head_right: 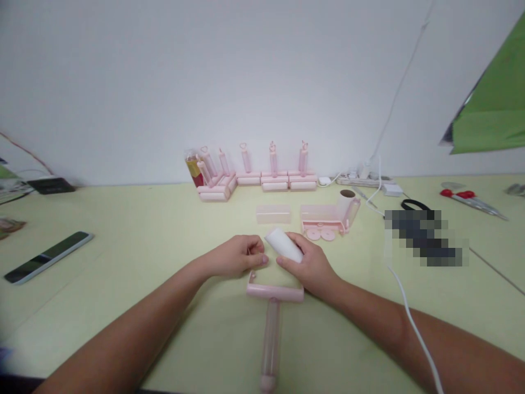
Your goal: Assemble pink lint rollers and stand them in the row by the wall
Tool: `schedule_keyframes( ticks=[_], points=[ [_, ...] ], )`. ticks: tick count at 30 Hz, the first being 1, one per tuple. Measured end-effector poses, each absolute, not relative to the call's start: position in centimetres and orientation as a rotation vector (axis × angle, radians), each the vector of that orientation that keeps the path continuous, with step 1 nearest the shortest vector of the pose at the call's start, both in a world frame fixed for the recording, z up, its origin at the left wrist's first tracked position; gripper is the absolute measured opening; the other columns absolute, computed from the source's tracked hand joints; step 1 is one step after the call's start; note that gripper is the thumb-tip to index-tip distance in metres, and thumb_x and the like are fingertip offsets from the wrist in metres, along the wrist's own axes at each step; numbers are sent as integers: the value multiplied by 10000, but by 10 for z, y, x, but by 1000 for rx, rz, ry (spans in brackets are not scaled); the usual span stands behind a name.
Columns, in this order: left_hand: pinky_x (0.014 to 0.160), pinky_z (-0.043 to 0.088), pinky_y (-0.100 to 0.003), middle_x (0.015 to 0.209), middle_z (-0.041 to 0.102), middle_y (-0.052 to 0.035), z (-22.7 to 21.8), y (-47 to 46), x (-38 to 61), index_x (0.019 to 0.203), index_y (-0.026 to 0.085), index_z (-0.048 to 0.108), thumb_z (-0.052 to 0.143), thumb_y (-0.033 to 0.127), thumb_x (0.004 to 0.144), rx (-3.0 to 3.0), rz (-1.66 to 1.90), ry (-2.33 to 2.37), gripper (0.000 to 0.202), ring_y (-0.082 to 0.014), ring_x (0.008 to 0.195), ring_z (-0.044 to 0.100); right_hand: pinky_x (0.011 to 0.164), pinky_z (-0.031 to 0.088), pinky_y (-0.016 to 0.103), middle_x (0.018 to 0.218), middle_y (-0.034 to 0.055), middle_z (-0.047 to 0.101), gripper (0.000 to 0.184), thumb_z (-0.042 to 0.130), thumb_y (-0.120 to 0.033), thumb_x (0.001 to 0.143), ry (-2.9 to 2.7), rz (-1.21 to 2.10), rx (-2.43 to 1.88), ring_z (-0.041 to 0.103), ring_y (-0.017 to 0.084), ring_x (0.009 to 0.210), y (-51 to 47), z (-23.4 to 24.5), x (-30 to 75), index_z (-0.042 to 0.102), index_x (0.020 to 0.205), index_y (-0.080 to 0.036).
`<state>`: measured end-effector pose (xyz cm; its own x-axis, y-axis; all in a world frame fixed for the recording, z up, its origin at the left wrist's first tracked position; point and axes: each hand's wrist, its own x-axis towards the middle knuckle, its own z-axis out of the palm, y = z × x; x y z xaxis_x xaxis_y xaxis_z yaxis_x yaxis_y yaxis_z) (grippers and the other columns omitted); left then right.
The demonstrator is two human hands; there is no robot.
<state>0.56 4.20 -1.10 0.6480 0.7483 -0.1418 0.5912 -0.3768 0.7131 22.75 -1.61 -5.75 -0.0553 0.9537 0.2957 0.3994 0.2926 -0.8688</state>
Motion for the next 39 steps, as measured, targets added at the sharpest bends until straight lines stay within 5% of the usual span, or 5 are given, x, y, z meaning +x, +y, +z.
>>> schedule_keyframes(
  ticks=[3, 7, 14, 25, 39],
  points=[
    [563, 412, -209, 900, 666, -36, -10, 48, 3, 1090, 155, 629, 675, 454, 786, 2089, 472, 1077, 429, -111, 659, 545, 864, 479, 371, 1150, 60, 684, 510, 703, -330, 766, -1703, 747, -1250, 629, 266, 983, -15, -57, 232, 615, 1256, -222],
    [606, 499, -230, 1214, 634, -98, -11, 52, 5, 1351, 186, 540, 655, 395, 818, 1930, 581, 920, 584, -123, 746, 593, 882, 467, 391, 1146, 71, 695, 561, 705, -308, 765, -1871, 701, -1246, 633, 277, 993, -13, -55, 240, 613, 1312, -223],
    [668, 576, -292, 1022, 708, -110, -20, 59, 2, 1240, 100, 652, 686, 299, 778, 1640, 465, 921, 504, -155, 757, 647, 943, 462, 395, 1226, 110, 670, 605, 666, -266, 722, -1650, 965, -1256, 623, 272, 1064, -3, -61, 251, 606, 1312, -145],
    [716, 601, -297, 967, 725, -136, -34, 72, -6, 1160, 88, 699, 779, 298, 709, 1421, 479, 860, 504, -185, 808, 690, 968, 500, 358, 1197, 27, 711, 430, 538, -154, 626, -1152, 1449, -1077, 609, 262, 1153, 6, -67, 256, 788, 968, -230],
    [710, 598, -288, 979, 716, -128, -33, 78, -12, 1125, 88, 692, 803, 277, 706, 1399, 431, 813, 473, -170, 800, 689, 1016, 488, 408, 1165, 67, 722, 325, 616, -181, 738, -1219, 1499, -993, 651, 238, 1099, 9, -68, 261, 764, 1026, -200]
  ],
)
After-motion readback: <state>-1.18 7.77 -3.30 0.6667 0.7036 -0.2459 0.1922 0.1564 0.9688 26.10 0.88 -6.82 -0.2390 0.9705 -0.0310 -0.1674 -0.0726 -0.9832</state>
